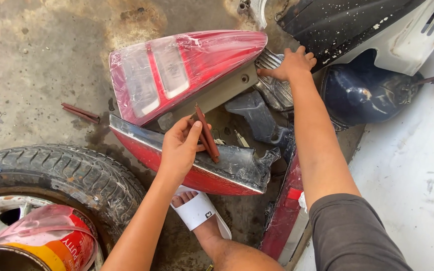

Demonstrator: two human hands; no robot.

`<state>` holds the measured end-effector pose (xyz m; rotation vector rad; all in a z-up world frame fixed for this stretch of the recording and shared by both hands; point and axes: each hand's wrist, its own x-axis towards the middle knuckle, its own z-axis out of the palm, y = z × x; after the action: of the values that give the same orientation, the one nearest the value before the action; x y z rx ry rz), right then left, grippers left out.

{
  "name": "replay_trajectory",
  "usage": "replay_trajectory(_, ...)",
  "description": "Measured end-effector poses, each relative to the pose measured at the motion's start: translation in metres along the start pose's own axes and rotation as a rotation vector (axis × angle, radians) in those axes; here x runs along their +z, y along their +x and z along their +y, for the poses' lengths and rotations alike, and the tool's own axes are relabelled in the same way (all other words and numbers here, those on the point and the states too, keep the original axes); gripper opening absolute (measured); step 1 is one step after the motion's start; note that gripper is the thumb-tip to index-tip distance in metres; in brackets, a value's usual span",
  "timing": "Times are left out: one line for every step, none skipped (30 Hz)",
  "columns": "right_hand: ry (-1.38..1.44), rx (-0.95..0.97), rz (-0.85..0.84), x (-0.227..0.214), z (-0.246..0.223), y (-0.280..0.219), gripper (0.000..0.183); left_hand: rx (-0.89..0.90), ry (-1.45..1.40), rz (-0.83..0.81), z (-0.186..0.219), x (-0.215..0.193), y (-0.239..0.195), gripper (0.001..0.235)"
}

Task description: Manually sanding a metal engine component to prepare the surface, using sandpaper and a brush.

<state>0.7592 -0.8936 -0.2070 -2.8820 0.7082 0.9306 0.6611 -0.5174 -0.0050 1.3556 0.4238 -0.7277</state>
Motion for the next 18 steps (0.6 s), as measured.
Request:
replay_trajectory(-0.019,-0.024,0.039,0.001,0.002,0.002,0.128,-0.002,-0.011,0.008,0.0,0.0,-0.001,0.027)
replay_trajectory(-0.038,-0.048,0.08,0.001,0.004,0.005,0.126,-0.003,-0.022,0.016,0.001,0.0,-0.001,0.023)
replay_trajectory(-0.039,-0.048,0.079,0.0,0.006,0.002,0.126,-0.004,-0.023,0.017,0.004,0.001,-0.002,0.023)
replay_trajectory(-0.066,-0.074,0.128,-0.002,0.007,0.0,0.125,-0.003,0.029,0.025,0.007,0.002,-0.004,0.025)
replay_trajectory(-0.094,-0.1,0.177,-0.003,0.009,-0.002,0.124,-0.003,0.082,0.032,0.009,0.003,-0.005,0.027)
replay_trajectory(-0.094,-0.098,0.177,-0.006,0.011,-0.002,0.124,-0.003,0.082,0.03,0.007,0.002,-0.003,0.027)
replay_trajectory(-0.112,-0.14,0.212,-0.008,0.013,-0.002,0.125,-0.003,0.077,0.048,0.005,0.001,0.0,0.029)
replay_trajectory(-0.13,-0.181,0.242,-0.007,0.017,-0.003,0.126,-0.008,0.074,0.065,0.001,0.0,0.001,0.03)
replay_trajectory(-0.131,-0.177,0.237,-0.01,0.018,-0.007,0.126,-0.013,0.075,0.063,0.003,0.0,0.0,0.03)
replay_trajectory(-0.105,-0.203,0.21,-0.014,0.018,-0.009,0.121,-0.021,0.085,0.073,0.006,0.0,-0.001,0.032)
replay_trajectory(-0.079,-0.228,0.183,-0.018,0.018,-0.011,0.117,-0.03,0.095,0.083,0.009,-0.001,-0.002,0.033)
replay_trajectory(-0.08,-0.228,0.181,-0.018,0.019,-0.012,0.117,-0.031,0.094,0.083,0.011,-0.002,-0.001,0.033)
replay_trajectory(-0.037,-0.241,0.161,-0.019,0.019,-0.014,0.116,-0.048,0.098,0.067,0.014,-0.003,-0.001,0.031)
replay_trajectory(0.007,-0.254,0.145,-0.022,0.019,-0.014,0.116,-0.061,0.101,0.052,0.017,-0.003,0.001,0.03)
replay_trajectory(0.005,-0.256,0.148,-0.023,0.021,-0.014,0.116,-0.058,0.1,0.052,0.02,-0.003,0.007,0.03)
replay_trajectory(0.107,-0.266,0.164,-0.021,0.022,-0.017,0.112,0.124,0.379,0.089,0.023,-0.003,0.011,0.029)
replay_trajectory(0.208,-0.276,0.181,-0.019,0.023,-0.019,0.11,0.306,0.657,0.126,0.025,-0.004,0.015,0.028)
replay_trajectory(0.209,-0.277,0.178,-0.02,0.022,-0.023,0.11,0.303,0.658,0.127,0.031,-0.002,0.024,0.028)
